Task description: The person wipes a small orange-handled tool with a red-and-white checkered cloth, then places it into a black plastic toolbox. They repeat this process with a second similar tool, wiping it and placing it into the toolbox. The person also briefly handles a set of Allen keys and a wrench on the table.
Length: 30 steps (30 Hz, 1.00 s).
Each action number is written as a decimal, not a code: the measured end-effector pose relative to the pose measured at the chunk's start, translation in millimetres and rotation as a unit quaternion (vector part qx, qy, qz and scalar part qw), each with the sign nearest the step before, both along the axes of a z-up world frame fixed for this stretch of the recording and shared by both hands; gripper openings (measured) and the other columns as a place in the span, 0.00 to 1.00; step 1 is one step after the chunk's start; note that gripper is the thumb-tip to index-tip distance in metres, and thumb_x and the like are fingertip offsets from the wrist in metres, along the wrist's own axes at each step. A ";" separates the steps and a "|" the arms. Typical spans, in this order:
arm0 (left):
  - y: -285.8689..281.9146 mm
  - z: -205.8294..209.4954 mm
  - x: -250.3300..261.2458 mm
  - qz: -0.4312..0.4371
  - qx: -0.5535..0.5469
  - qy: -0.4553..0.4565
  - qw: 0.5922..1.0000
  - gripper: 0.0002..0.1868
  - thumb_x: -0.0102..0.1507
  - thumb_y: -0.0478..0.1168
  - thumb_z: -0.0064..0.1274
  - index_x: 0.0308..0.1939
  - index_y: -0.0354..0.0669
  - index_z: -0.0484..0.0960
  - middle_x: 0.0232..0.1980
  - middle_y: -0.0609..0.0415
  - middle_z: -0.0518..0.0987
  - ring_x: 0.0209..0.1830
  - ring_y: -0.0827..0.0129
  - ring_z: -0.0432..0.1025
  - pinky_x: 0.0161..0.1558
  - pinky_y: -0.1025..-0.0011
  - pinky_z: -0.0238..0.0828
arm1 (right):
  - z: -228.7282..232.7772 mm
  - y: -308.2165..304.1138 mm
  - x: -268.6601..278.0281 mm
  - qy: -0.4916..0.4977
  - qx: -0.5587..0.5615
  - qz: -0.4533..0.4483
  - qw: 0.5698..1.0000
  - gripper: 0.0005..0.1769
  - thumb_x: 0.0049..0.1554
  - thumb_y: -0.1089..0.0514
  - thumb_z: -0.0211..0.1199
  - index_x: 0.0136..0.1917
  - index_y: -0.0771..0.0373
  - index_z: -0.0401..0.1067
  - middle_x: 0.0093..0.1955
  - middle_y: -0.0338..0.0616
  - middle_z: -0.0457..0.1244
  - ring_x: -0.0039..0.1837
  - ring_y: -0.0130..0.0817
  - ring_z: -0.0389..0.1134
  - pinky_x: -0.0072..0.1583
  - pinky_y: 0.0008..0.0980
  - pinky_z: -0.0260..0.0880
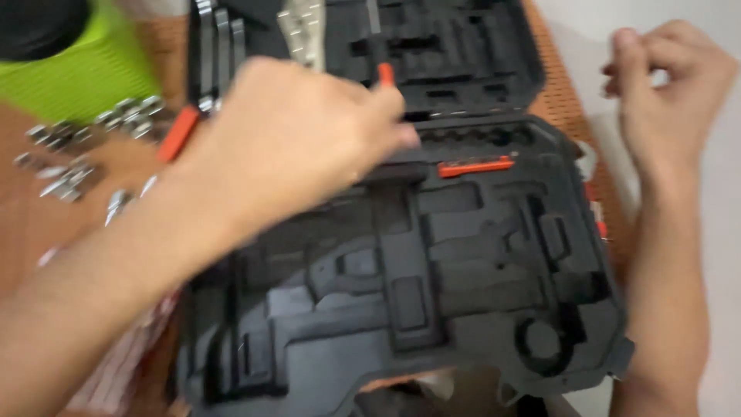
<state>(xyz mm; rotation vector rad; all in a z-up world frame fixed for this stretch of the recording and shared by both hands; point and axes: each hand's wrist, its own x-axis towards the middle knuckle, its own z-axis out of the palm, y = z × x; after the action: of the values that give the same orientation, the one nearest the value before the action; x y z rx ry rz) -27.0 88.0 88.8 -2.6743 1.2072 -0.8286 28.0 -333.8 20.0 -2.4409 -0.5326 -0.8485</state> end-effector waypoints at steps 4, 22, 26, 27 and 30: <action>76.3 16.5 -39.9 0.033 0.008 0.035 0.999 0.19 0.80 0.46 0.50 0.39 0.42 0.66 0.32 0.52 0.73 0.32 0.46 0.73 0.31 0.50 0.68 | -2.2 18.0 -2.4 0.060 0.014 0.035 0.997 0.32 0.95 0.65 0.56 0.44 0.64 0.71 0.61 0.53 0.61 0.70 0.44 0.64 0.59 0.43 0.62; 187.4 -83.8 -55.7 0.227 -0.147 0.083 0.959 0.09 0.72 0.41 0.51 0.40 0.41 0.82 0.41 0.51 0.84 0.39 0.59 0.73 0.42 0.59 0.73 | -52.4 11.2 34.0 0.070 -0.057 0.042 0.995 0.12 0.87 0.64 0.52 0.75 0.69 0.73 0.71 0.52 0.62 0.61 0.46 0.63 0.61 0.41 0.55; 165.5 -98.5 -20.0 0.343 -0.109 0.178 0.916 0.23 0.70 0.52 0.54 0.29 0.38 0.81 0.30 0.50 0.81 0.35 0.55 0.78 0.36 0.53 0.80 | -50.1 10.6 34.0 0.068 -0.049 0.052 0.995 0.12 0.86 0.66 0.52 0.74 0.73 0.73 0.71 0.56 0.59 0.61 0.48 0.61 0.58 0.40 0.59; 159.4 -102.1 -13.0 0.378 -0.075 0.204 0.900 0.33 0.70 0.62 0.59 0.24 0.37 0.80 0.26 0.51 0.79 0.32 0.56 0.78 0.34 0.56 0.81 | -51.5 10.3 32.7 0.064 -0.042 0.065 0.995 0.10 0.85 0.69 0.53 0.72 0.76 0.73 0.71 0.60 0.58 0.61 0.51 0.62 0.64 0.43 0.62; 155.6 -137.5 11.3 0.388 -0.012 0.074 0.918 0.15 0.58 0.55 0.63 0.31 0.49 0.87 0.33 0.49 0.85 0.40 0.54 0.77 0.38 0.60 0.74 | -55.8 4.3 39.2 0.058 -0.059 0.074 0.994 0.12 0.87 0.68 0.53 0.73 0.80 0.73 0.68 0.62 0.60 0.59 0.51 0.65 0.62 0.44 0.65</action>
<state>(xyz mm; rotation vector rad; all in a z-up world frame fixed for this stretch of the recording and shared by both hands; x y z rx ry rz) -15.6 243.6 -48.7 -2.8803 0.0689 -0.5026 67.2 -329.5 -35.8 -2.5014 -0.7299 -0.6272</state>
